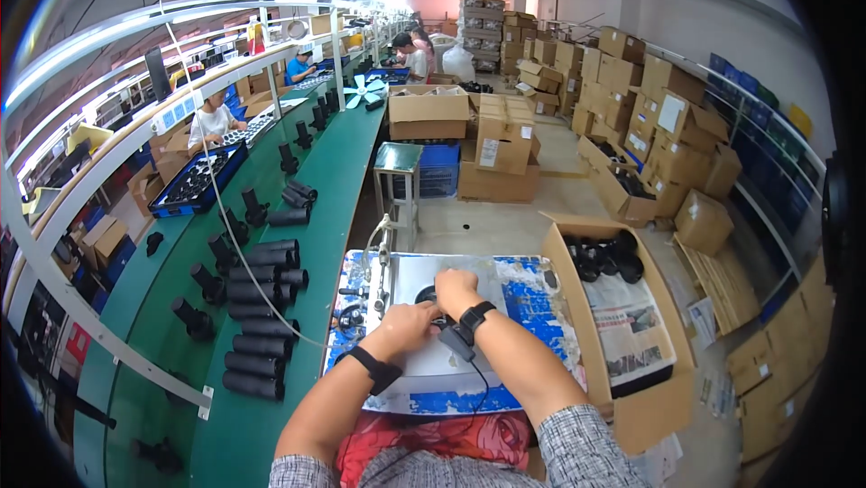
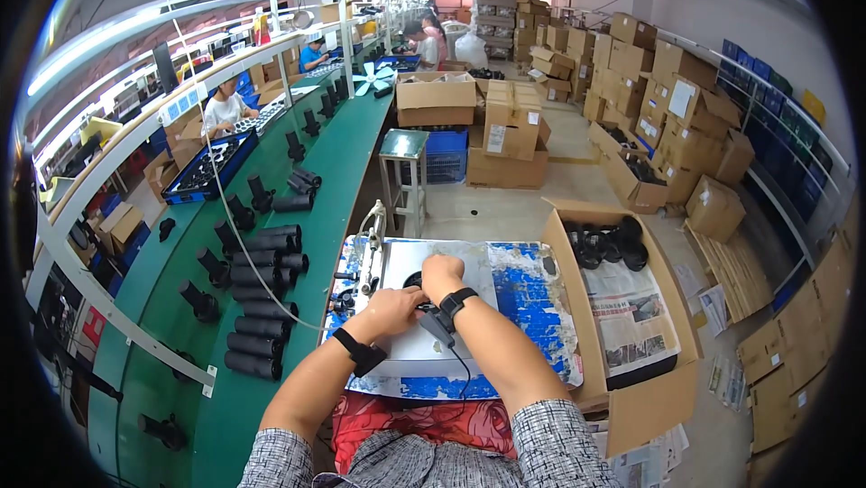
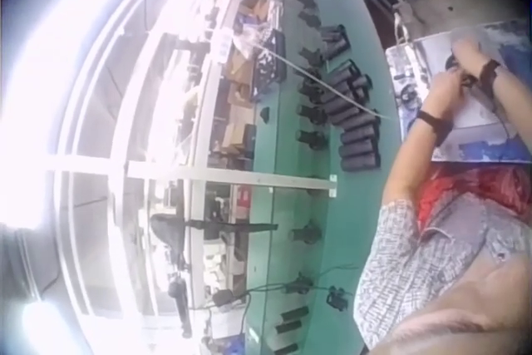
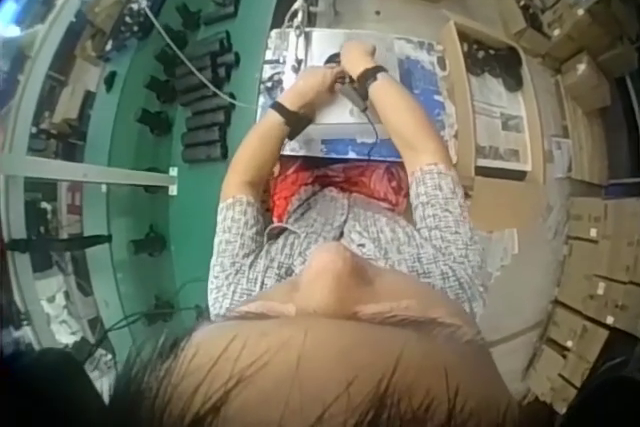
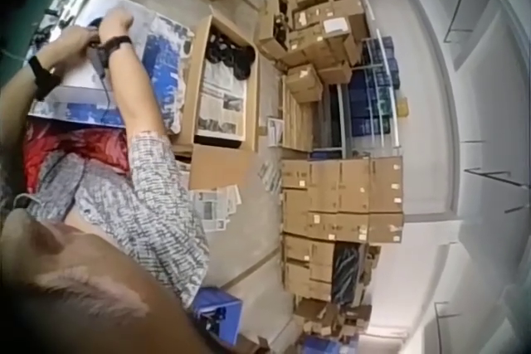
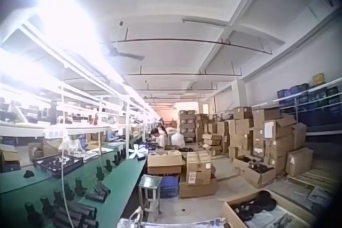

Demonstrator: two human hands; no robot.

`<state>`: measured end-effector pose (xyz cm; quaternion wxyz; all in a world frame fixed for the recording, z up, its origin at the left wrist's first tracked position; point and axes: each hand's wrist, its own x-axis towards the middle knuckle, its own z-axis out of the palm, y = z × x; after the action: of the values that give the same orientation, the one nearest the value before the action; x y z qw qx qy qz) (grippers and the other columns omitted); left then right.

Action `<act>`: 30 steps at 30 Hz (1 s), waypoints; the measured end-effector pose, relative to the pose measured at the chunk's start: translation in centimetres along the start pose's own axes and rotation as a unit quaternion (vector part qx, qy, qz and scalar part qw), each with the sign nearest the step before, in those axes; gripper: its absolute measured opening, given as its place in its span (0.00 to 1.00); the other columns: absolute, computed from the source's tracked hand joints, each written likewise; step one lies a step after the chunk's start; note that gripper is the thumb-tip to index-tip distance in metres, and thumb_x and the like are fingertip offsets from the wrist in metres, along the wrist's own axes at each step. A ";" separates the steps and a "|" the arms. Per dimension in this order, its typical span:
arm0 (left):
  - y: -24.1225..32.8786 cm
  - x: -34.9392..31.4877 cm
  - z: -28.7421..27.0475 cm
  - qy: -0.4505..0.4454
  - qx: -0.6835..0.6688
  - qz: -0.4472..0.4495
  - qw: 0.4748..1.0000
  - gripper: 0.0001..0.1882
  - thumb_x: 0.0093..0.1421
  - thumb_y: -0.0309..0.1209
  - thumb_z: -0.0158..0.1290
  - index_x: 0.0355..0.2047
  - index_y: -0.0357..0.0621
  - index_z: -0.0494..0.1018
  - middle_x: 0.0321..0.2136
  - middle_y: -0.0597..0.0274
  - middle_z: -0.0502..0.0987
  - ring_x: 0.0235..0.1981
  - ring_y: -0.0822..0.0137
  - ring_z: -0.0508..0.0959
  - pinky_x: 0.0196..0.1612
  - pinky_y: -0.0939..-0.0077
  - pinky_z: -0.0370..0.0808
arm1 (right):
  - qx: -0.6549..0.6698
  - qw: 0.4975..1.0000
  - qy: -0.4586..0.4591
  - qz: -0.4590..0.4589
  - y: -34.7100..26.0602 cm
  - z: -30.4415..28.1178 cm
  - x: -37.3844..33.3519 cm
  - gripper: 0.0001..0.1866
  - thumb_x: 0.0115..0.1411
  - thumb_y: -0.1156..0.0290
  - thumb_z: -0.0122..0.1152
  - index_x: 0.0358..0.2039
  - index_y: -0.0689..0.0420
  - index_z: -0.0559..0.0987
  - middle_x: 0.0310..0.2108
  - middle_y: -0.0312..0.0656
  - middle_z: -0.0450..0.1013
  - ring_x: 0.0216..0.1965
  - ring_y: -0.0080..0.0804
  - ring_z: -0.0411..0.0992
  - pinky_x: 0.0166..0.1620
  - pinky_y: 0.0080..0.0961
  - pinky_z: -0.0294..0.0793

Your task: The person picks up a base from a box, places it on a machine, and fits a black cylinder onto it. After pressing the cylinder down, they remove the assembled part and place it on the green workbench, repeating the process.

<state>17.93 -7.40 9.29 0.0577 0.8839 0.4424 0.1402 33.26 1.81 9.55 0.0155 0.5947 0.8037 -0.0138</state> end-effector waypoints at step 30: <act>-0.7 -23.2 -4.3 0.317 -0.047 -0.199 0.926 0.16 0.55 0.20 0.60 0.45 0.41 0.80 0.42 0.51 0.80 0.45 0.44 0.80 0.47 0.55 0.79 | 0.267 0.913 0.289 -0.106 3.5 -1.9 -10.7 0.19 0.58 0.71 0.72 0.49 0.61 0.78 0.45 0.50 0.78 0.47 0.48 0.77 0.48 0.39 0.78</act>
<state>2.92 -25.56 8.63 -0.0175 0.6835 0.5974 0.4190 39.69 -7.34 11.85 -0.3785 0.4662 0.7976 -0.0572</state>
